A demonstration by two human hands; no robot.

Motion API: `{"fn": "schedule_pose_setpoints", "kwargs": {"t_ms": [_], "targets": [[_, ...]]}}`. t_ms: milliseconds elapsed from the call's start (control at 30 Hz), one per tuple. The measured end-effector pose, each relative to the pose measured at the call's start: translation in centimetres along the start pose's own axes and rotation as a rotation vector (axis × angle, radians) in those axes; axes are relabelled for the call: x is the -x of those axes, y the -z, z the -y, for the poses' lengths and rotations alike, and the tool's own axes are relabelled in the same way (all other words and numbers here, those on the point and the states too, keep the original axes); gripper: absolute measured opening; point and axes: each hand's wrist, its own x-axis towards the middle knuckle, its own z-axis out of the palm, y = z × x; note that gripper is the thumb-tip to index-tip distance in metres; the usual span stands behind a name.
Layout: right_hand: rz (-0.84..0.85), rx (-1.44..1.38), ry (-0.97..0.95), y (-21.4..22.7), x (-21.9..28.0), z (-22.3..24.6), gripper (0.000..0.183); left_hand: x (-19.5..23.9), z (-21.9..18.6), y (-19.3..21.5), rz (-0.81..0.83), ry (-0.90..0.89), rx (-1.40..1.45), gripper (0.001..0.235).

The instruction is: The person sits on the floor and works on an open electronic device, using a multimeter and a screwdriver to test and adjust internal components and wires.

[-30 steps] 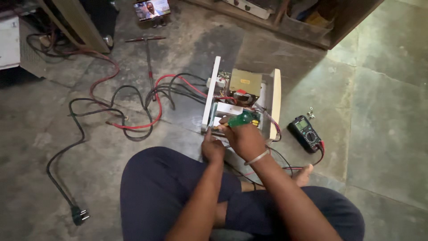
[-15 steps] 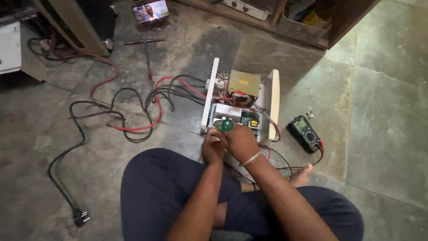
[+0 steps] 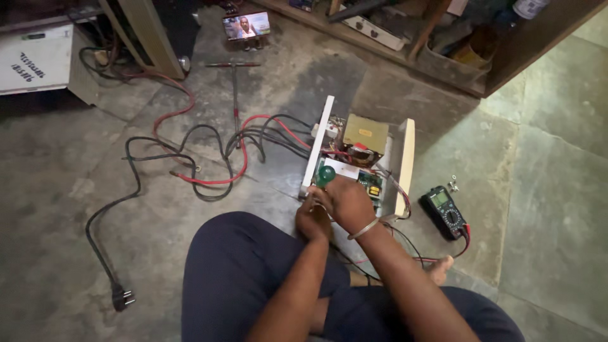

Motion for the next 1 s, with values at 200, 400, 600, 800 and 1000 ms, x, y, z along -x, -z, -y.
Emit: {"fn": "schedule_pose_setpoints", "kwargs": {"t_ms": [200, 400, 600, 800, 1000], "targets": [[-0.027, -0.083, -0.057, 0.1, -1.2, -0.1, 0.041, -0.1, -0.6, -0.5, -0.004, 0.162, 0.295, 0.024], [-0.047, -0.22, -0.121, 0.6, -1.4, 0.3, 0.025, 0.3, -1.9, -1.3, 0.011, 0.265, 0.217, 0.032], [0.035, -0.528, -0.238, 1.7, -1.5, 0.3, 0.024, -1.1, -0.8, -0.3, -0.07, 0.065, 0.046, 0.024], [-0.021, -0.272, -0.177, 0.7, -1.0, -0.4, 0.019, -0.9, 0.0, -0.6, -0.126, -0.143, -0.382, 0.024], [-0.048, -0.475, -0.259, 0.2, -1.5, -0.2, 0.022, 0.3, -1.1, -1.9, -0.103, -0.132, -0.493, 0.028]]}}
